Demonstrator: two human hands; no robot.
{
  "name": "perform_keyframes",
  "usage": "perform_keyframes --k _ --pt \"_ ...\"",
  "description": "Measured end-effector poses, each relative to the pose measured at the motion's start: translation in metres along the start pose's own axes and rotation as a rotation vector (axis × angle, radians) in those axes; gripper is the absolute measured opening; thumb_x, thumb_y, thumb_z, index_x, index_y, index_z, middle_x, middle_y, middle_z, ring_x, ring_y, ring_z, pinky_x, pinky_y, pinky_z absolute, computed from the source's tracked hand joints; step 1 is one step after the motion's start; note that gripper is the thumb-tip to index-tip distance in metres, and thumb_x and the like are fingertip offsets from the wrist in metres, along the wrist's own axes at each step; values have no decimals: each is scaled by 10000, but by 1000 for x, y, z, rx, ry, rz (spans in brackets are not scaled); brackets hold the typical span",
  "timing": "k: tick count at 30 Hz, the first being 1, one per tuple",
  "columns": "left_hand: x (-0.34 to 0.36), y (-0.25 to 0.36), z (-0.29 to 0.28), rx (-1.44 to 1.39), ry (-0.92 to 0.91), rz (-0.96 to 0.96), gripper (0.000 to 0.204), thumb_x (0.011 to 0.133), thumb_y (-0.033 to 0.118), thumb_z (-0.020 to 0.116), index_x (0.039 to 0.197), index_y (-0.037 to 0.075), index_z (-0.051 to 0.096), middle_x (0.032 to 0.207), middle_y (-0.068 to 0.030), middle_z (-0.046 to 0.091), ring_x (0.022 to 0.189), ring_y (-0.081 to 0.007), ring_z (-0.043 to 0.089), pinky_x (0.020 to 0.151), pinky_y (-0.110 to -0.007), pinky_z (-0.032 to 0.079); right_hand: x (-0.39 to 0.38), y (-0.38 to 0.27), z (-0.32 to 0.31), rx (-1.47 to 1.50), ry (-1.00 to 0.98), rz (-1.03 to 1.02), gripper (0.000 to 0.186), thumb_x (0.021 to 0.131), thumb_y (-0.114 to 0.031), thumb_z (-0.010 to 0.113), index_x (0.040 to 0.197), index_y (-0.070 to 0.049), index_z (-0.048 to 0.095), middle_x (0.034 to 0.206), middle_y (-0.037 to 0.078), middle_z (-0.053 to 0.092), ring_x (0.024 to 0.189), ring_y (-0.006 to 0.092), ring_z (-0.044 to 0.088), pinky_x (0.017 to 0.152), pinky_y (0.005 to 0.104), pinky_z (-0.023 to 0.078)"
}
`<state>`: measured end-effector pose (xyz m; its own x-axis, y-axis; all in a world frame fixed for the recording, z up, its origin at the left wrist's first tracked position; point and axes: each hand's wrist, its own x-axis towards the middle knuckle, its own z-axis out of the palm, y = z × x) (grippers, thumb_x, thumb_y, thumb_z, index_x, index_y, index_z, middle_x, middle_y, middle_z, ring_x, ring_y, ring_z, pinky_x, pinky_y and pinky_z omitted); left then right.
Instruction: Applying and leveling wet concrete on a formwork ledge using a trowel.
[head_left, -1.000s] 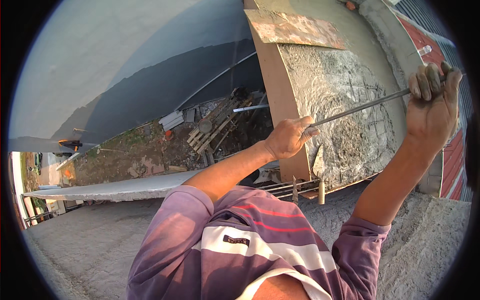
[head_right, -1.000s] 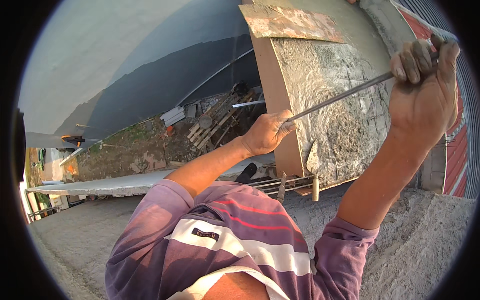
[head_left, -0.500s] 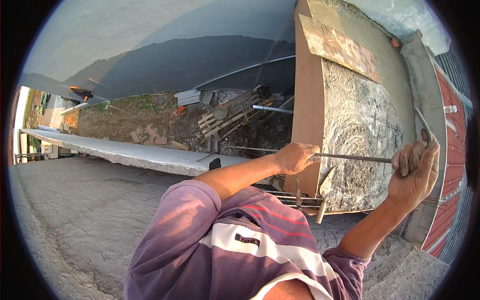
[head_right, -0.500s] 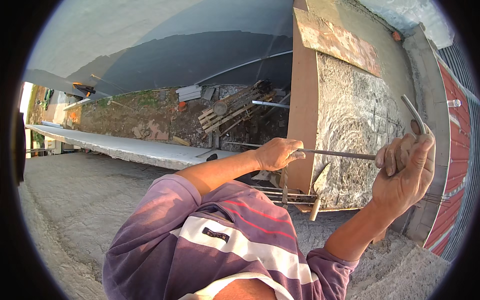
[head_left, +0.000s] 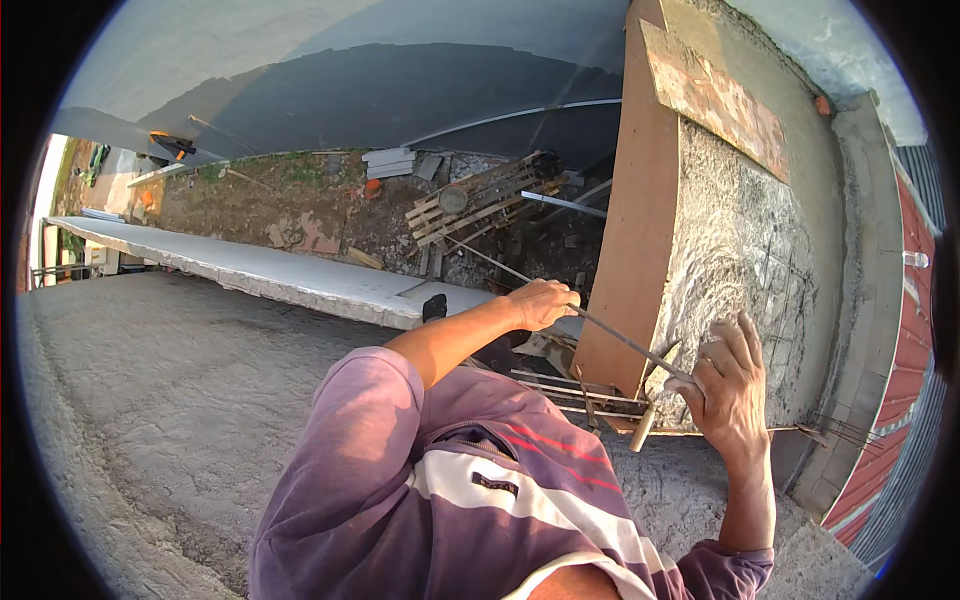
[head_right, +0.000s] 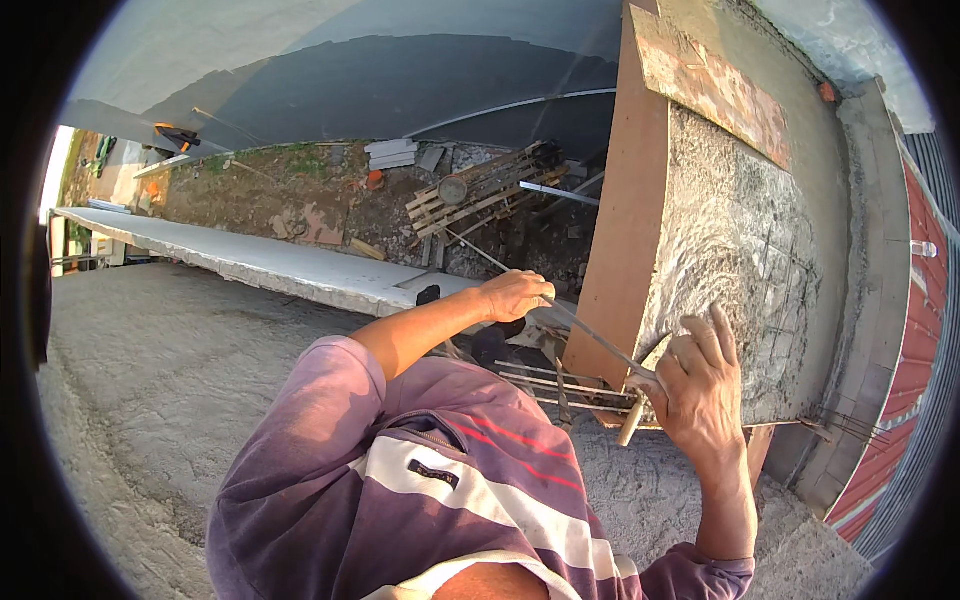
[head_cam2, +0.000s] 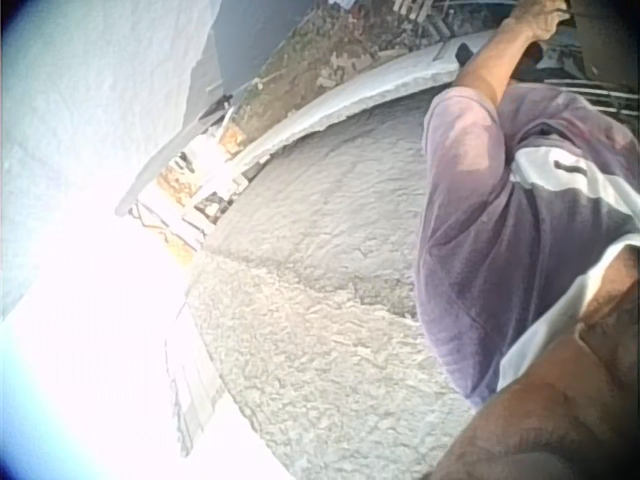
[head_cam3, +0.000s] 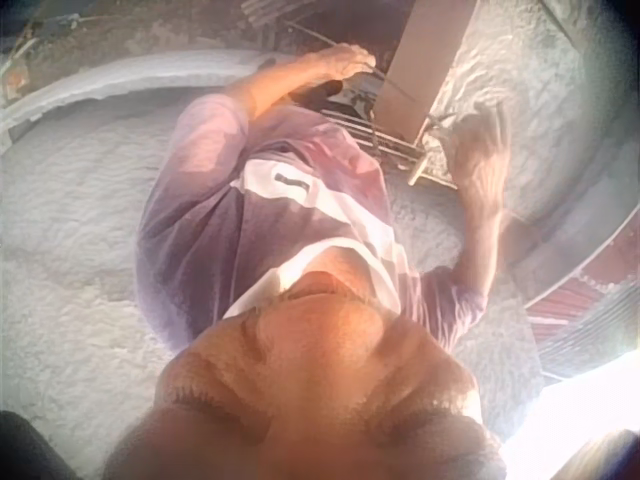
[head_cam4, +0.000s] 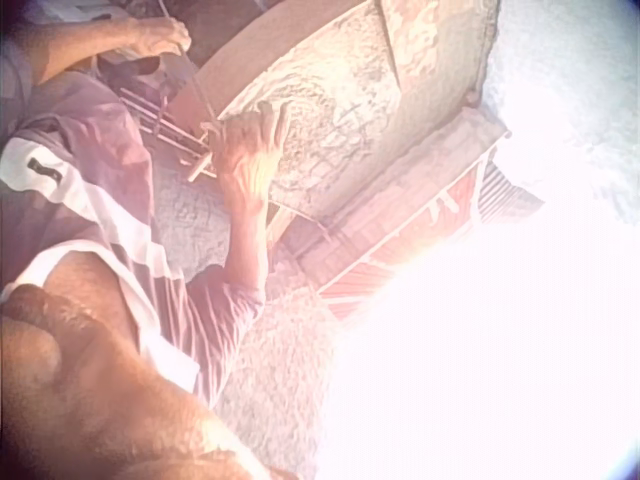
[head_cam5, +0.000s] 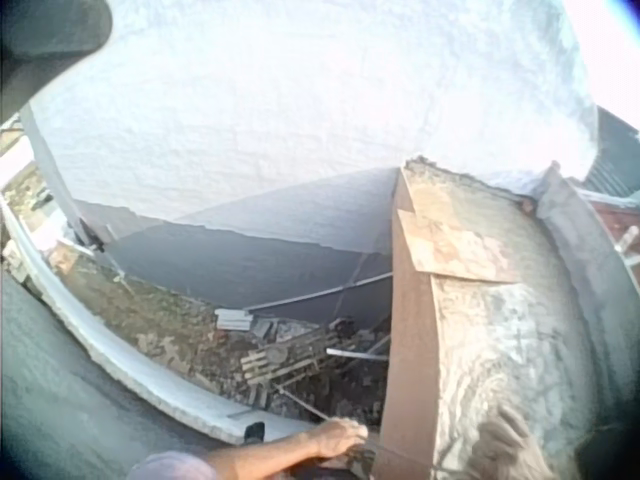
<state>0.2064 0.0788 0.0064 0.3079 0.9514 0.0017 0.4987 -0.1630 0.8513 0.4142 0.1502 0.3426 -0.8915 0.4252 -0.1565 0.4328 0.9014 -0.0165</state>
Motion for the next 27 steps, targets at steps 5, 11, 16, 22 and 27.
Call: perform_keyframes --k 5,11,16,22,27 --pt "-5 -29 2 12 42 -40 114 957 147 592 1054 87 596 963 -128 636 1004 -356 614 865 -459 487 9 -43 39 778 -170 586 225 962 -226 640 1034 -14 650 733 217 658 685 420 673 614 464 522" --pt "-4 -69 -4 75 -19 -145 125 937 94 564 1056 104 601 1020 -112 656 1059 -331 619 884 -468 477 52 -65 64 604 -19 478 257 953 -230 624 866 11 645 748 244 651 690 451 646 612 495 499" --pt "-8 -88 -16 148 -153 -221 255 970 163 573 1220 130 613 1126 -103 649 1120 -315 610 928 -475 461 81 -78 89 651 32 518 339 952 -207 619 718 36 595 621 259 577 626 446 611 584 489 461" --pt "-24 -92 -8 26 260 -503 639 969 302 631 1533 141 378 1407 -187 501 1286 -376 498 1048 -460 422 120 -59 200 797 274 710 387 956 -222 612 681 47 577 571 210 539 516 341 526 554 447 410" --pt "-138 -105 -5 -23 315 -576 619 972 321 622 1484 37 421 1443 -248 484 1360 -401 442 1124 -445 384 166 -43 277 869 328 797 403 954 -240 589 680 55 609 596 195 591 530 272 536 574 438 420"
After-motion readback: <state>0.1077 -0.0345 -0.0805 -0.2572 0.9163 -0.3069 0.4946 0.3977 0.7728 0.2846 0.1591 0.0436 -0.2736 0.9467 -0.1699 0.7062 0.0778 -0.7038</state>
